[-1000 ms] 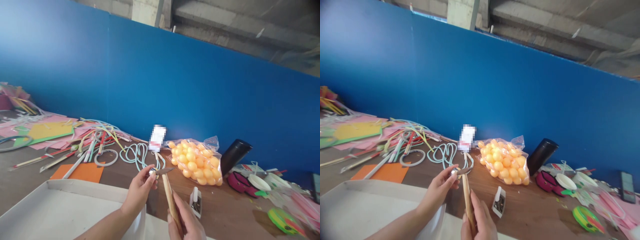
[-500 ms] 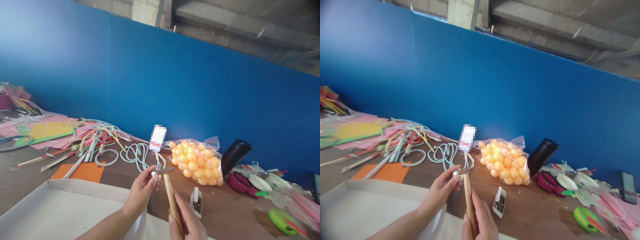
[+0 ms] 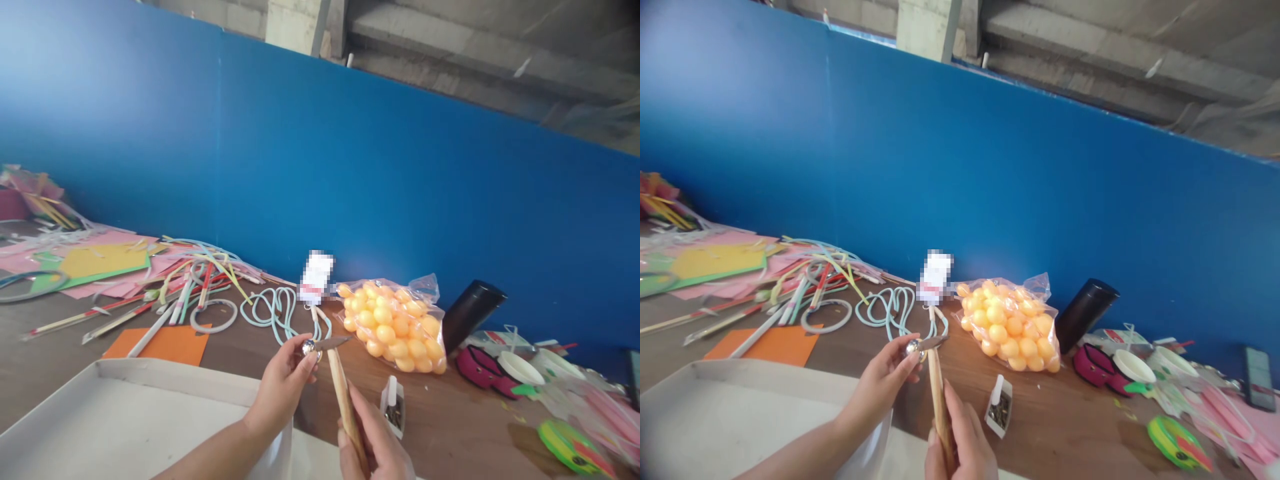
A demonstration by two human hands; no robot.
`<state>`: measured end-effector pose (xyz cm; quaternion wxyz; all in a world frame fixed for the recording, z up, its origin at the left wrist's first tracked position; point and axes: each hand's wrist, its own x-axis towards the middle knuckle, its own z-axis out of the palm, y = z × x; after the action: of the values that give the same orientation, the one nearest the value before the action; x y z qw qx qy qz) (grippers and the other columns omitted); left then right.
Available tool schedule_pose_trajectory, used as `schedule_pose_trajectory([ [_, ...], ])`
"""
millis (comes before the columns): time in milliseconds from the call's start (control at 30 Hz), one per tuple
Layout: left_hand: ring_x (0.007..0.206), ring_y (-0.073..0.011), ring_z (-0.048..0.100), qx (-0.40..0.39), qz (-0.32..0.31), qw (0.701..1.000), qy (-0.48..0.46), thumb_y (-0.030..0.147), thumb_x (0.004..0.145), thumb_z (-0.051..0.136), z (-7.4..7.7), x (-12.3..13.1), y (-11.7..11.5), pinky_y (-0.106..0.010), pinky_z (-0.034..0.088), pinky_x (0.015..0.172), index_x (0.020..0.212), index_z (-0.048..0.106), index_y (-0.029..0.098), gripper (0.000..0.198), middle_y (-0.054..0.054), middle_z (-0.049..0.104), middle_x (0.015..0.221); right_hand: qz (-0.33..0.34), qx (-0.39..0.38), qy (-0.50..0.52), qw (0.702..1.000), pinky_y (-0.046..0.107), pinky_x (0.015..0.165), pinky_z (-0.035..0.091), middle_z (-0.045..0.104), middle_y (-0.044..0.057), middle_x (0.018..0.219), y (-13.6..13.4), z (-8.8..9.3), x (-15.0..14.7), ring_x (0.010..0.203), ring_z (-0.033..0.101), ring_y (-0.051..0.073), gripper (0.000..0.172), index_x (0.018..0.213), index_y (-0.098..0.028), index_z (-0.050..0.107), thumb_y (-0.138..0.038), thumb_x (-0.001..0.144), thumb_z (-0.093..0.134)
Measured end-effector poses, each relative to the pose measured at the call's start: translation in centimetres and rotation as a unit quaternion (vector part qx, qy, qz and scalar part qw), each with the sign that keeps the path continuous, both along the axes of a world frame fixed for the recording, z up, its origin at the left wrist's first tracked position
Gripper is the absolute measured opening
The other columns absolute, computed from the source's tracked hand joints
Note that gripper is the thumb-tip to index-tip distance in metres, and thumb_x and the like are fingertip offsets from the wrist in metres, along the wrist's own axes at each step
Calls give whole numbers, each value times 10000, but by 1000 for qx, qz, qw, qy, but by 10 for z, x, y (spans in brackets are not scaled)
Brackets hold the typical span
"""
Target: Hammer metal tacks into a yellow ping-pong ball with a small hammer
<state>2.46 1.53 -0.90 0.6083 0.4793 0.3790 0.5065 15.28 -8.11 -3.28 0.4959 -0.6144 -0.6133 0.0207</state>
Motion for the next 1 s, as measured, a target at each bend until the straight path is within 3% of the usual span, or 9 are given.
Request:
schedule_pose_trajectory([
  [533,679,-133,540,2,-12,1000,6,377,741,590,4,0,-1,-262,498,615,1050,547,145,389,-24,584,769,-26,-60,28,997,179,648,546,664,77,1041,-1,4,-2,742,686,167,440,1168,-161,557,-271,752,465],
  [833,682,-141,550,-7,-22,1000,12,364,744,584,6,-1,-1,-277,498,627,1037,542,146,367,-27,588,766,-31,-38,12,999,192,716,540,654,73,1095,1,0,-1,884,668,191,433,1171,-173,543,-275,759,457],
  [1000,713,-149,556,-1,-29,1000,9,356,753,579,2,-1,-1,-276,492,624,1037,534,152,353,-40,594,812,-35,-37,21,999,178,721,539,660,65,1078,1,-5,1,836,683,174,438,1175,-173,540,-291,761,460],
])
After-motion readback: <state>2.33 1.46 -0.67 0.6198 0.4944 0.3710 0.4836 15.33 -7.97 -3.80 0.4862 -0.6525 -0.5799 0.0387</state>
